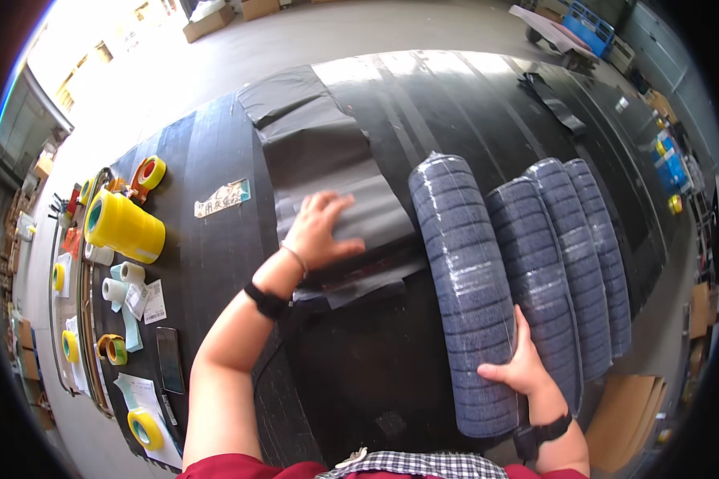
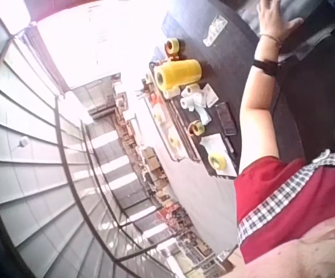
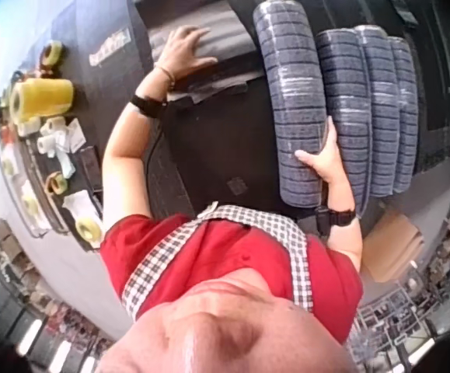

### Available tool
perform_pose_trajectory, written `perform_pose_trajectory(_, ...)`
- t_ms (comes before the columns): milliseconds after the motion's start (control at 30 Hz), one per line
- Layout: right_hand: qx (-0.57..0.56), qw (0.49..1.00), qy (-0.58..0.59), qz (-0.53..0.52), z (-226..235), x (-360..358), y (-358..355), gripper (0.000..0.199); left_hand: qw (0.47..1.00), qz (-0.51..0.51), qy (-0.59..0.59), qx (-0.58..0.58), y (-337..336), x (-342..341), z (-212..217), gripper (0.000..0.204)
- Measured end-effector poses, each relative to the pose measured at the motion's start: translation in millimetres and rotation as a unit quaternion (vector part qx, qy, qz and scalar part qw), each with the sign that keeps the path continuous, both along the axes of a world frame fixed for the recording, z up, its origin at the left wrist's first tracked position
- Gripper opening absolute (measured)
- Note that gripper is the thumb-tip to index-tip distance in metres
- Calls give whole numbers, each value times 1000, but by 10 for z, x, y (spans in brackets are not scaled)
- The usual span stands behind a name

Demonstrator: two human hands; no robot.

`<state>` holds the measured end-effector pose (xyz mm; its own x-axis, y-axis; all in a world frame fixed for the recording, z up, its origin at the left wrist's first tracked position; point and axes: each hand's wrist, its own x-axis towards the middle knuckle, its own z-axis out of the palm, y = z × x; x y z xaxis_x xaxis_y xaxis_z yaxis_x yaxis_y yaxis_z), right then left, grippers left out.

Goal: Packaging rolls of rubber material into grey plastic bags in a manufacturing facility.

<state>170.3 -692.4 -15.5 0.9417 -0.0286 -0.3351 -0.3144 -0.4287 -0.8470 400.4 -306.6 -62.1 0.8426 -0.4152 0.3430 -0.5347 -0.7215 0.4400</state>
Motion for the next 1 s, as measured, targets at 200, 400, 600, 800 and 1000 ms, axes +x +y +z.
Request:
perform_pose_trajectory(200,74,997,22,-1,34,-5,-54,124,999,30,-14,26,-152,-586,-226,25)
perform_pose_trajectory(400,299,951,58,-49,59,-649,-110,117,997,67,-15,-41,-235,-555,-310,21)
perform_pose_trajectory(600,378,919,102,-53,89,-1284,-108,113,994,58,-86,31,-124,-511,-417,23)
perform_pose_trajectory(800,400,910,98,-46,97,-1409,-139,114,963,47,-181,196,-203,-458,-497,8)
perform_pose_trajectory(1000,390,917,80,-7,121,-1309,-134,116,937,32,336,-89,-179,-253,-342,14)
